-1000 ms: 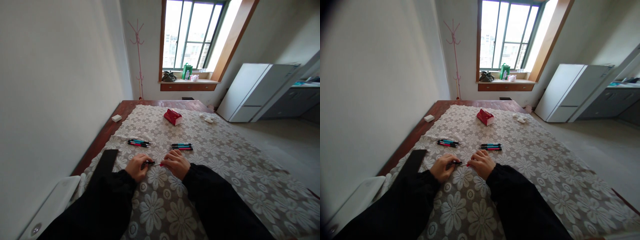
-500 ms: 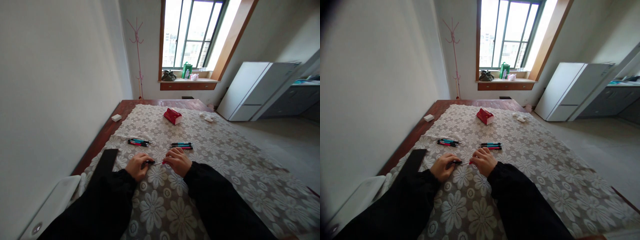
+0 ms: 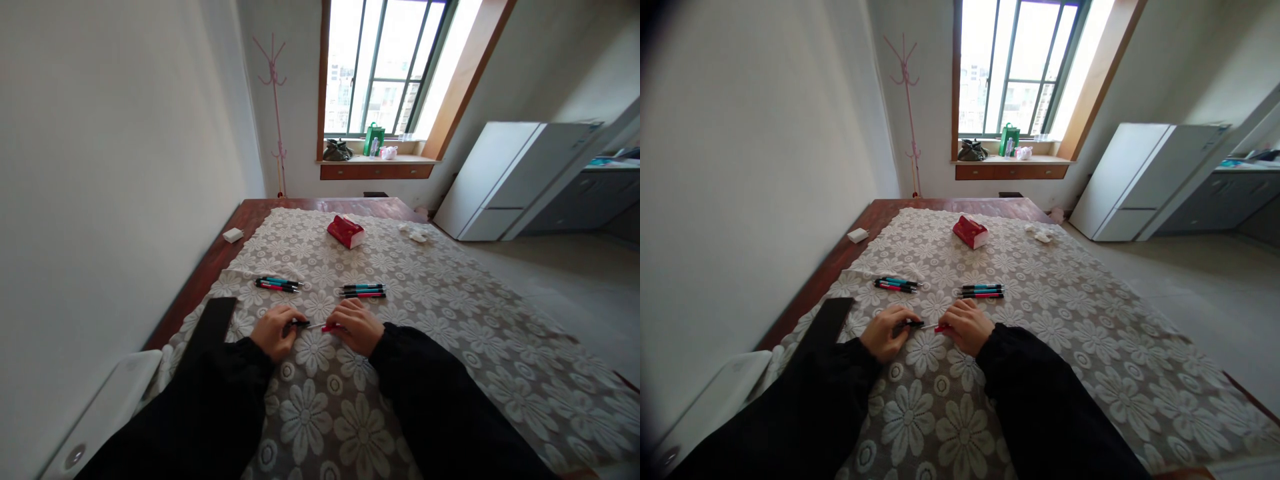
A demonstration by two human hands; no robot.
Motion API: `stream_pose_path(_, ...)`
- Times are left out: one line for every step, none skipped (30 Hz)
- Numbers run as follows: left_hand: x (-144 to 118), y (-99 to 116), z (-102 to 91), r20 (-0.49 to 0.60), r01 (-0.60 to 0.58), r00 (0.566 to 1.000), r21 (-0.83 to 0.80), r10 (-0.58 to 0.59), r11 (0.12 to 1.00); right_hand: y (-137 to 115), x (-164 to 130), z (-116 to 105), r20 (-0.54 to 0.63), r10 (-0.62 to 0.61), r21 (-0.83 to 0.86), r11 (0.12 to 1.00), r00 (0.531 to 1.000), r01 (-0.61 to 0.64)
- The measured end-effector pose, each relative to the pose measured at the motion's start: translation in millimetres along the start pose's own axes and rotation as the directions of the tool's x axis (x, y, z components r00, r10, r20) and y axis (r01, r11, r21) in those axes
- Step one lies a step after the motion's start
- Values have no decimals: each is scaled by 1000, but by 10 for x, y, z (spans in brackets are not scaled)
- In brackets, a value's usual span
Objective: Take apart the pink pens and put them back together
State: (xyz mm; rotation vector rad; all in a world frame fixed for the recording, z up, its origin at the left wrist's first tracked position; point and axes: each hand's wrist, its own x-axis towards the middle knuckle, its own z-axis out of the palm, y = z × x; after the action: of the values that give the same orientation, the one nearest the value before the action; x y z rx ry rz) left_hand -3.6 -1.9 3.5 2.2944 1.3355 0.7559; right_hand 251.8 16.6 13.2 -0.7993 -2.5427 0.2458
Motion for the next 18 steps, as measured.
stream_pose_path(0, 1, 1, -1, 6, 1000, 0, -6, 1000, -16, 6, 34, 17, -8, 10, 1000, 1000, 8)
stream_pose_path(0, 3, 1, 0, 11, 1000, 0, -11, 1000, -29, 13, 62, 31, -14, 13, 1000, 999, 14)
stream_pose_path(0, 6, -1, 2, 16, 1000, -1, -16, 1000, -38, 18, 80, 40, -17, 10, 1000, 999, 16)
stream_pose_path(0, 10, -2, 4, 19, 1000, -1, -19, 1000, -41, 22, 86, 46, -16, 5, 1000, 999, 16)
stream_pose_path(0, 14, -4, 6, 20, 1000, 1, -20, 1000, -40, 24, 82, 46, -12, -1, 1000, 999, 12)
stream_pose_path(0, 16, -6, 7, 22, 1000, 3, -22, 1000, -33, 23, 68, 45, -9, -5, 1000, 999, 9)
stream_pose_path(1, 17, -6, 6, 22, 1000, 6, -22, 1000, -22, 20, 46, 42, -5, -8, 1000, 999, 5)
stream_pose_path(1, 16, -6, 5, 23, 1000, 8, -23, 1000, -7, 14, 19, 41, 0, -9, 1000, 999, 1)
stream_pose_path(2, 14, -4, 3, 23, 1000, 10, -23, 1000, 10, 6, -10, 43, 6, -12, 1000, 999, -6)
stream_pose_path(2, 10, -2, 3, 21, 1000, 12, -21, 1000, 28, -3, -41, 47, 17, -16, 1000, 999, -16)
stream_pose_path(3, 5, 0, 2, 18, 1000, 11, -18, 1000, 46, -13, -69, 54, 29, -23, 999, 998, -27)
stream_pose_path(4, 1, 2, 2, 15, 1000, 9, -15, 1000, 62, -24, -93, 66, 41, -30, 999, 997, -39)
stream_pose_path(5, -3, 4, 2, 12, 1000, 4, -12, 1000, 76, -35, -112, 77, 56, -37, 998, 996, -53)
stream_pose_path(7, -6, 5, 0, 9, 1000, -2, -9, 1000, 86, -45, -125, 84, 69, -41, 997, 994, -66)
stream_pose_path(8, -6, 6, -3, 8, 1000, -5, -8, 1000, 94, -55, -131, 88, 78, -42, 996, 993, -75)
stream_pose_path(10, -6, 6, -4, 8, 1000, -6, -8, 1000, 100, -63, -131, 89, 85, -40, 996, 992, -81)
stream_pose_path(11, -3, 5, -6, 8, 1000, -5, -8, 1000, 103, -70, -126, 89, 88, -35, 996, 992, -86)
stream_pose_path(13, 0, 3, -5, 9, 1000, -1, -9, 1000, 105, -75, -119, 89, 90, -29, 996, 992, -87)
